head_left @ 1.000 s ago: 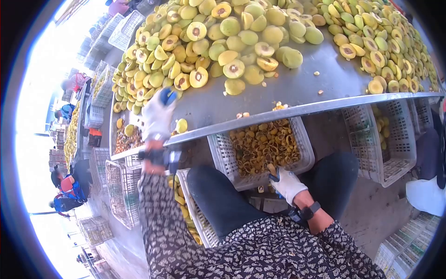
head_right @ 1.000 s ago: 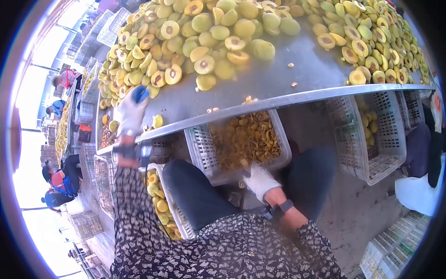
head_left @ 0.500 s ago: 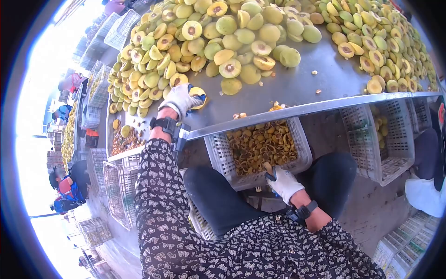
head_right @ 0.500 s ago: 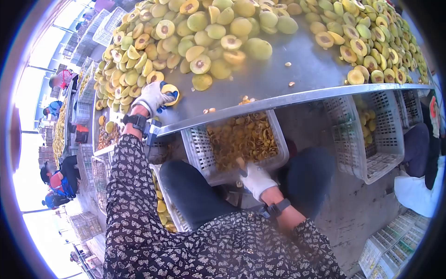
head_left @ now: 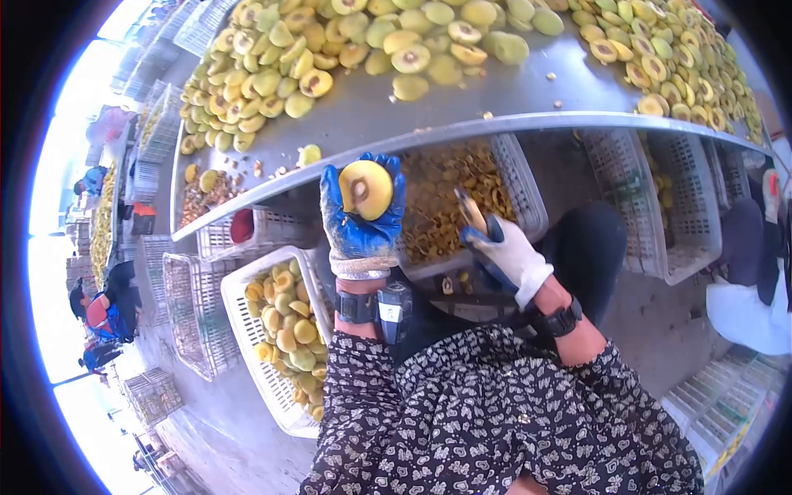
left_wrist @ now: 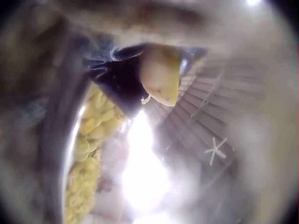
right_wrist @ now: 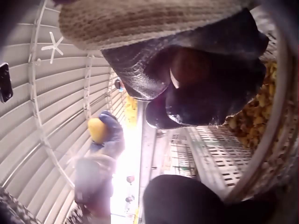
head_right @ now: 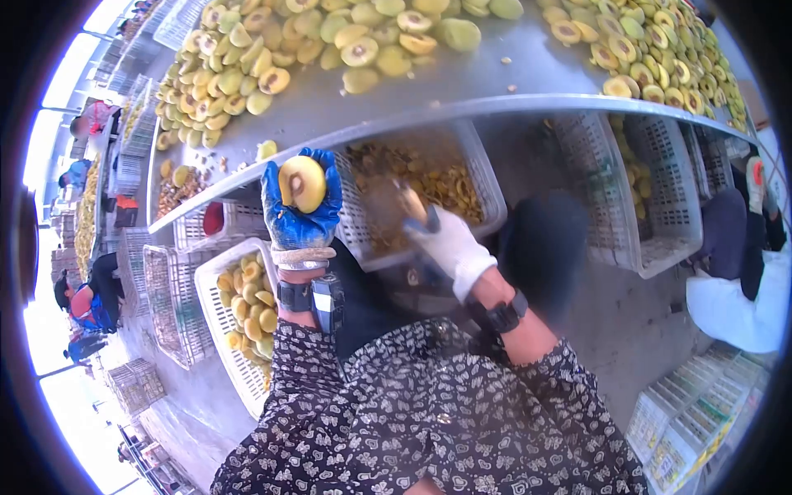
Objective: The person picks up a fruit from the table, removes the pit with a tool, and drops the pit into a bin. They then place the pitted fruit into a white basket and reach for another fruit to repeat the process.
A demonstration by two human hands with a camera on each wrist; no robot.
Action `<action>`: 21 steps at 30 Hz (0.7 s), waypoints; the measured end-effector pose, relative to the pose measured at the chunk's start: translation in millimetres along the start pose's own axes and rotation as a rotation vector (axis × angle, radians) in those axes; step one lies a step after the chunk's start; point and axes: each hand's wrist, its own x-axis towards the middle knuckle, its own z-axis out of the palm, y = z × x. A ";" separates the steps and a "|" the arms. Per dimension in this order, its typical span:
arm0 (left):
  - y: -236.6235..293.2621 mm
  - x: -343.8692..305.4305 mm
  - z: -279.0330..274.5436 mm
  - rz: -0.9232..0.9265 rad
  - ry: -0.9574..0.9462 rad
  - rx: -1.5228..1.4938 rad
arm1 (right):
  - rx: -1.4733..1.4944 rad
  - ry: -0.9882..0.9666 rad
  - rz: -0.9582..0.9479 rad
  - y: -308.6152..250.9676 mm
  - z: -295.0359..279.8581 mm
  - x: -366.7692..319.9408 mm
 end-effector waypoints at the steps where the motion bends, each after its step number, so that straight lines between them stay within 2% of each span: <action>1: -9.8 -8.8 2.9 -0.018 -0.018 -0.020 | 0.068 -0.022 -0.020 -20.4 -1.0 -12.8; 2: -17.5 -14.6 -1.8 -0.036 -0.006 -0.028 | 0.138 -0.043 -0.042 -43.9 -2.5 -27.4; 4: -28.8 -23.7 -7.4 0.136 -0.067 0.322 | 0.120 -0.031 -0.053 -65.0 0.5 -44.9; 6: -36.1 -26.5 -8.4 0.322 -0.158 0.672 | -0.140 -0.012 -0.140 -71.9 5.2 -50.9; 7: -39.1 -27.8 -9.0 0.417 -0.205 0.846 | -0.307 0.028 -0.294 -63.8 8.3 -49.0; 8: -41.5 -29.4 -10.2 0.513 -0.253 1.019 | -0.371 0.030 -0.338 -62.0 10.8 -49.7; 10: -43.1 -33.1 -15.8 0.499 -0.262 1.011 | -0.455 0.052 -0.363 -58.6 15.2 -49.9; 12: -43.9 -36.4 -16.4 0.632 -0.263 1.226 | -0.464 0.030 -0.324 -62.6 15.4 -52.1; 14: -43.8 -40.3 -13.4 0.645 -0.266 1.279 | -0.471 0.004 -0.289 -62.8 17.0 -52.1; 16: -45.5 -44.5 -8.0 0.686 -0.205 1.477 | -0.516 -0.003 -0.295 -58.6 18.8 -49.0; 17: -46.9 -41.0 -10.9 0.685 -0.205 1.478 | -0.516 -0.003 -0.294 -56.5 18.9 -49.0; 19: -51.4 -30.4 -15.3 0.450 -0.250 0.938 | -0.479 -0.005 -0.333 -51.3 18.9 -50.1; 20: -53.7 -29.6 -17.2 0.444 -0.249 0.940 | -0.476 -0.005 -0.327 -48.5 20.5 -50.0; 21: -56.2 -30.5 -14.1 0.258 -0.145 0.608 | -0.474 -0.017 -0.278 -46.1 23.4 -49.3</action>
